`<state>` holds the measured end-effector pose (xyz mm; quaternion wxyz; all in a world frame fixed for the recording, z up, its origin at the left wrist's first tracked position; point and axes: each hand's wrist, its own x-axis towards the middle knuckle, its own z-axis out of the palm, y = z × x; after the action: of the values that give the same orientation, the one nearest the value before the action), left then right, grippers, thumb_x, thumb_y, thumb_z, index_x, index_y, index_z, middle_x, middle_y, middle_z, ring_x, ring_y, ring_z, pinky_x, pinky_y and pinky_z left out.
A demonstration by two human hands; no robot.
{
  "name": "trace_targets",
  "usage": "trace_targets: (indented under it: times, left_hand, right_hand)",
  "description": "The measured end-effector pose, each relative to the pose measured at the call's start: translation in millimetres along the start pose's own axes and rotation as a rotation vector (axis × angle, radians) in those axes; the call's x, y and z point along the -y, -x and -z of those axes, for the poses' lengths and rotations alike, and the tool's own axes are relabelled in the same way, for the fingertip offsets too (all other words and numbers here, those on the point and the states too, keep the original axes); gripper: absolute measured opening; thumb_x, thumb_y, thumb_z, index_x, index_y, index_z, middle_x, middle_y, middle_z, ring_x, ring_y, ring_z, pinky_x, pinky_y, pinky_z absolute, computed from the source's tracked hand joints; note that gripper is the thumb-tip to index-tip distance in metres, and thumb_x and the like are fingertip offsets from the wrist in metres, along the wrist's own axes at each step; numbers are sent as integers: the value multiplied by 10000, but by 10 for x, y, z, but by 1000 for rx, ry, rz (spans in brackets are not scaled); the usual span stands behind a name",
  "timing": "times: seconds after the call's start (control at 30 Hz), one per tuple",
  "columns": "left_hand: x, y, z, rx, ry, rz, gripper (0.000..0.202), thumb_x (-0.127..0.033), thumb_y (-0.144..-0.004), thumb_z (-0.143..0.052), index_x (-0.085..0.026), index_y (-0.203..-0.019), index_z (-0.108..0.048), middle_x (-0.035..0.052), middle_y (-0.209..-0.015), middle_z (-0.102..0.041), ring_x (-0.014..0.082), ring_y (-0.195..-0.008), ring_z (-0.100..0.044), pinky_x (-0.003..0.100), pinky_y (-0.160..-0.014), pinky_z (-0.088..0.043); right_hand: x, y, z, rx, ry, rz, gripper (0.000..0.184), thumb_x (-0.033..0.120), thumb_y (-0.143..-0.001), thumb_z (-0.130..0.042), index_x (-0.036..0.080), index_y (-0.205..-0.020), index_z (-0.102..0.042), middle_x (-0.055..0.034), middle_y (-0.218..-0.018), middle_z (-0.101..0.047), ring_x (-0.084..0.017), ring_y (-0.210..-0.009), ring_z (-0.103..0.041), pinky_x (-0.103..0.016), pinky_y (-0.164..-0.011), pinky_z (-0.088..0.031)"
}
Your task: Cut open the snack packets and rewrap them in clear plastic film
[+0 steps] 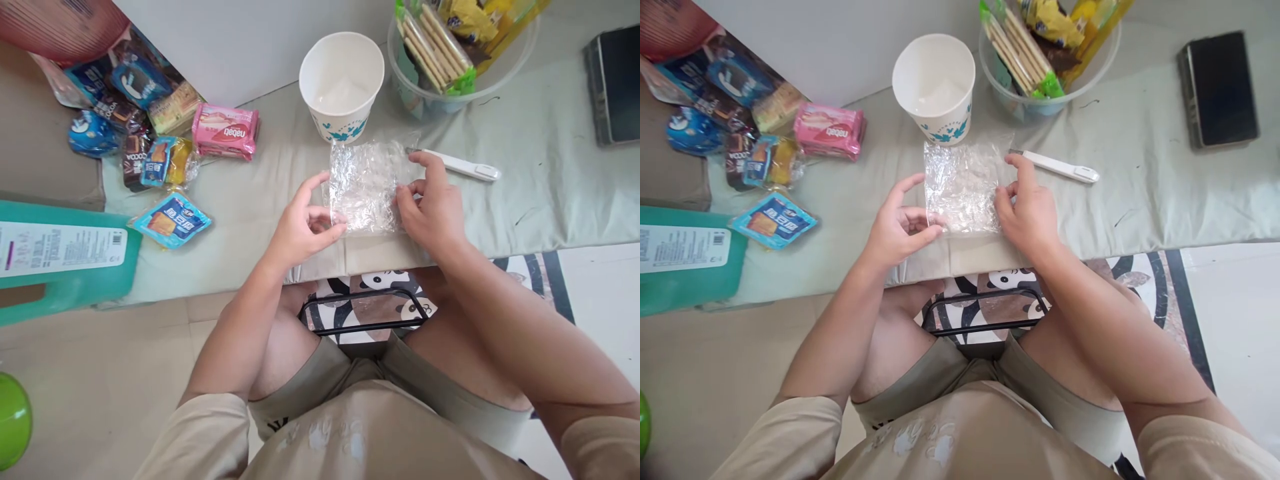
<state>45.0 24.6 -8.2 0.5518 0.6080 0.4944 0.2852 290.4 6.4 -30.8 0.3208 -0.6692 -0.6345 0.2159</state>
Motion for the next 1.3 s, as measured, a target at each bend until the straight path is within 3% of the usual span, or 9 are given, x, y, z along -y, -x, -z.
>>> trace_targets:
  times: [0.17,0.37,0.57,0.73,0.83,0.93,1.03,1.17,1.3]
  left_hand:
    - [1,52,33,32,-105,-41,430,-317,-809,-712,-216,-1218,-624,-1,-758,-756,141,-652,-718,253,-615,-543]
    - [83,-87,-1,-152,-114,-15,689,-364,-857,-672,-280,-1486,-403,-22,-830,-764,118,-588,-684,258,-618,-552]
    - [71,-179,-25,-278,-396,-105,400,-207,-842,-618,-256,-1239,-624,-51,-756,-728,110,-608,-650,265,-679,-520]
    - [80,-188,-31,-300,-575,-153,312,-239,-874,-635,-261,-1183,-682,-33,-779,-735,137,-636,-649,294,-686,-502]
    - [133,-218,-28,-303,-656,-174,269,-257,-905,-628,-261,-1164,-704,-16,-827,-739,155,-707,-672,301,-725,-515]
    - [148,-219,-29,-356,-710,-200,266,-262,-919,-640,-257,-1178,-702,21,-981,-730,179,-840,-700,323,-813,-548]
    - [75,-167,-70,-426,-719,-261,279,-308,-954,-630,-220,-1214,-682,106,-1230,-671,242,-1063,-697,393,-964,-557]
    - [-29,-123,-204,-221,-750,-451,339,-292,-1048,-447,-174,-1275,-669,144,-1364,-673,281,-1322,-615,460,-1186,-457]
    - [42,-192,-318,-54,-844,-371,469,-298,-1022,-474,-162,-1458,-581,142,-1588,-559,315,-1555,-427,512,-1307,-313]
  right_hand:
    - [41,-7,6,34,92,-53,481,322,-948,-536,257,-1422,-489,-42,-802,-752,-259,-657,-651,-456,-766,-553]
    - [83,-10,-21,41,123,-43,482,288,-907,-528,250,-1388,-524,-48,-778,-758,-265,-619,-624,-450,-722,-535]
    - [64,-11,-23,22,151,-33,509,297,-867,-588,249,-1371,-537,-47,-804,-753,-247,-601,-609,-435,-679,-524]
    - [-6,2,-45,8,135,41,543,303,-867,-611,276,-1397,-497,-40,-839,-735,-233,-630,-619,-419,-669,-535]
    - [-11,27,-41,-22,169,76,561,344,-882,-617,269,-1421,-484,-80,-964,-720,-256,-752,-662,-450,-724,-572]
    - [59,67,14,-102,234,98,564,393,-911,-596,251,-1447,-495,-163,-1235,-656,-331,-1029,-679,-539,-885,-589]
    - [186,103,73,-124,279,183,503,347,-960,-520,217,-1446,-538,-204,-1403,-588,-399,-1300,-593,-632,-1105,-488]
    - [311,99,4,76,233,388,531,230,-964,-428,194,-1478,-556,-152,-1547,-570,-359,-1496,-478,-598,-1271,-342]
    - [280,37,-162,211,246,378,668,225,-922,-449,163,-1587,-461,-121,-1681,-441,-369,-1599,-337,-646,-1311,-222]
